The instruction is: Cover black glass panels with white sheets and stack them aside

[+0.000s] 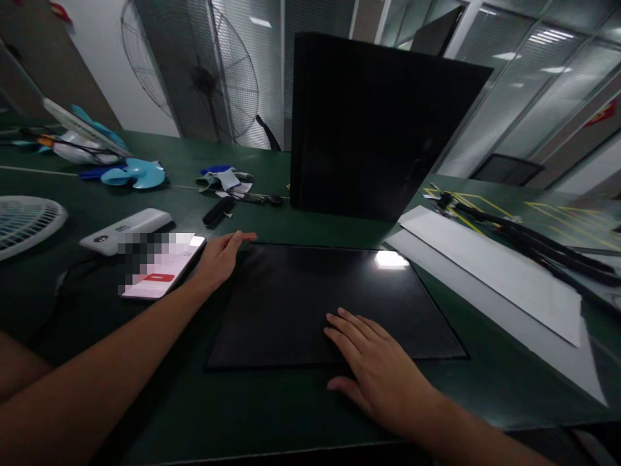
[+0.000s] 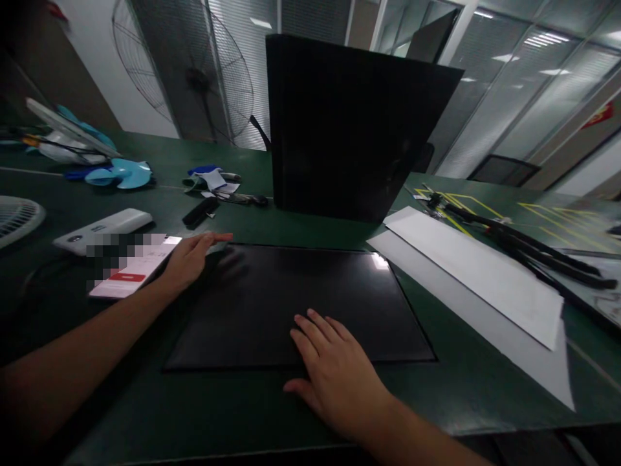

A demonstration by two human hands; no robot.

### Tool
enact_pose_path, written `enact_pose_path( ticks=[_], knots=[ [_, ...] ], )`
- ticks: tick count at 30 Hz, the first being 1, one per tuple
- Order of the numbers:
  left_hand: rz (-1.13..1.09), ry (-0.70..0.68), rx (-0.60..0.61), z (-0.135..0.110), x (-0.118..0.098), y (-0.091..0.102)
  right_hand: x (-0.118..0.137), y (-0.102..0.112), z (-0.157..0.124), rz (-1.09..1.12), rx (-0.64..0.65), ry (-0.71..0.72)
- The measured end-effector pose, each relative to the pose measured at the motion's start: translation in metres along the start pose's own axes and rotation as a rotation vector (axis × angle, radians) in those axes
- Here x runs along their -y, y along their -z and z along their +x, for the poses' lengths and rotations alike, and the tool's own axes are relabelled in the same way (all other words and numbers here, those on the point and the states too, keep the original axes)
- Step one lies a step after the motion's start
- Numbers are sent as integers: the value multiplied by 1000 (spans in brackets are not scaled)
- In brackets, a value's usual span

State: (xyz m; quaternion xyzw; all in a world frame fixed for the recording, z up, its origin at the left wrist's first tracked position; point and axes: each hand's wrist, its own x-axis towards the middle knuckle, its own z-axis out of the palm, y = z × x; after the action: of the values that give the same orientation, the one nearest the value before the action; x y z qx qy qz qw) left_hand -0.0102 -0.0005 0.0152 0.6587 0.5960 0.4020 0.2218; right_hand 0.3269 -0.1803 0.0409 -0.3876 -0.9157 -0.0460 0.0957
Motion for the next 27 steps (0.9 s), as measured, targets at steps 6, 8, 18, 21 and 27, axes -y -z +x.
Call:
enact_pose_path(
  ticks=[6, 8, 18, 21, 27],
  knots=[
    [440, -308, 257, -5, 5, -1, -95, -4, 63, 120, -6, -151],
    [568, -323, 332, -8, 5, -2, -149, -12, 76, 58, -169, -252],
    [705, -160, 187, -18, -15, -12, -266, -63, 36, 71, -335, -469],
    [677, -154, 231, -23, -13, -18, -282, -58, 14, -18, -311, -598],
    [688, -148, 330, -22, -9, -18, -304, -60, -12, -52, -193, -904]
  ],
)
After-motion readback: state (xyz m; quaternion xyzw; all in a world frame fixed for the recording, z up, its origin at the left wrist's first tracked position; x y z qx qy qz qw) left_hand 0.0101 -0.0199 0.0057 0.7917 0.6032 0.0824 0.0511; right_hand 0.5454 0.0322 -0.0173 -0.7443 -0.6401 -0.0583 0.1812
